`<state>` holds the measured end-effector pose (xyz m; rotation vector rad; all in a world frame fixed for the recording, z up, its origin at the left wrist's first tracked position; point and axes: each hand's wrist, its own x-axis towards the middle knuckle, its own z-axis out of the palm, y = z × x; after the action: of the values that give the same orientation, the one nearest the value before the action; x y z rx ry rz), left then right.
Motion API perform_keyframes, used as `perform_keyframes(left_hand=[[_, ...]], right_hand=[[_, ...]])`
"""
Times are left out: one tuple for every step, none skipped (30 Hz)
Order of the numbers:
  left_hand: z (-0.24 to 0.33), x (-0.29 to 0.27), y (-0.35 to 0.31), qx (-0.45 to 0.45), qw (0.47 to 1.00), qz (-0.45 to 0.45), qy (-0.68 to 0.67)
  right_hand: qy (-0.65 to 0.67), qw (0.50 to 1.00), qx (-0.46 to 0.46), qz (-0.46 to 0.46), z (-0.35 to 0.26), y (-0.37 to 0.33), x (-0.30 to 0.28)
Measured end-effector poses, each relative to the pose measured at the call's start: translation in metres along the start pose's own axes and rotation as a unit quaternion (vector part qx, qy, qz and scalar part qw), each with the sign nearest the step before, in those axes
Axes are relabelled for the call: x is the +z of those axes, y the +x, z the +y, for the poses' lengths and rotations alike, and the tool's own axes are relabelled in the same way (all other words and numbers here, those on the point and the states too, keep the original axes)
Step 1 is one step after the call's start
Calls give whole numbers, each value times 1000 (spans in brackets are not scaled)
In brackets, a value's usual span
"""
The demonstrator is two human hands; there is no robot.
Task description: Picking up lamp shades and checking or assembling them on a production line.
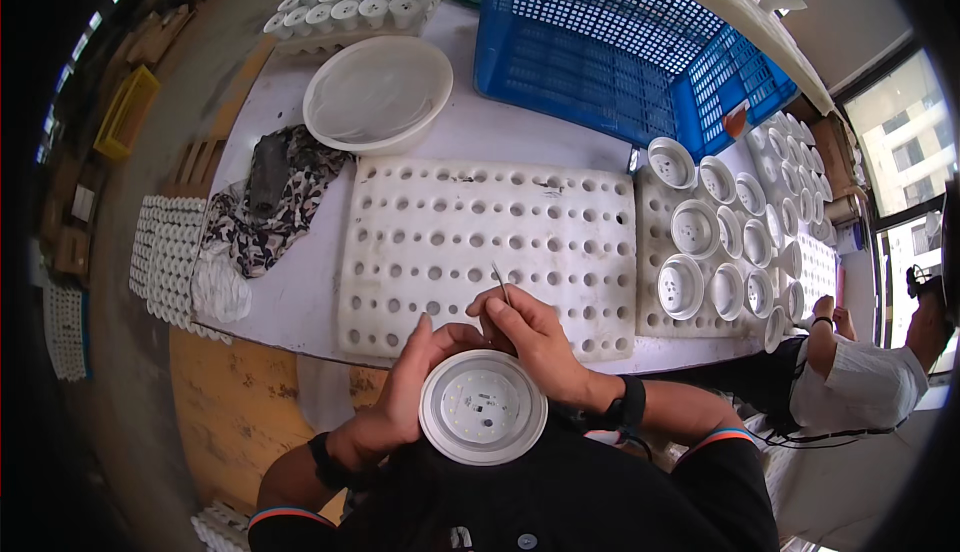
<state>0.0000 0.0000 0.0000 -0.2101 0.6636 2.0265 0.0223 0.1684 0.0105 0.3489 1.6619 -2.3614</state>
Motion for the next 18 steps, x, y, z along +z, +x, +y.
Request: perform_keyframes(left_hand=[[-3,1,0,-13,999,6,44],[-5,3,0,-26,996,12,89],[-4,2,-3,-29,995,14,89],[-4,2,-6,-15,996,14,92],[-3,3,-8,-1,995,13,95],[-3,5,-10,-4,995,13,95],[-3,8,-11,13,994,42,103],[-3,9,-11,31,991,71,112],[-5,10,-9,26,991,67,113],[-6,10,-7,26,990,79,111],[-7,10,-6,26,989,91,110],[-6,10,-4,22,990,89,111],[-5,10,-2,16,989,98,113],[-5,10,-1,10,987,108,115],[-5,11,0,7,987,107,116],[-5,12,0,8,986,121,112],[-5,13,0,10,985,135,108],[-4,13,1,7,985,135,109]], right_hand=[[9,1000,4,-3,2,-3,-1],[18,1000,7,-6,3,-5,-3],[21,1000,8,-4,4,-6,-1],[27,1000,11,6,5,-7,0],[33,999,13,17,6,-8,1],[34,999,14,19,9,-10,1],[31,999,14,8,13,-12,0],[27,1000,15,-3,15,-13,-1],[27,1000,14,4,16,-14,-1],[6,1000,2,24,17,-14,1],[-14,999,-9,45,17,-15,2],[-25,998,-15,51,20,-14,1],[-23,998,-15,55,22,-15,1],[-27,997,-30,61,24,-15,0],[-31,996,-44,67,25,-15,0],[-30,996,-43,69,25,-15,0],[-31,996,-48,69,23,-14,0],[-32,996,-52,70,22,-14,0]])
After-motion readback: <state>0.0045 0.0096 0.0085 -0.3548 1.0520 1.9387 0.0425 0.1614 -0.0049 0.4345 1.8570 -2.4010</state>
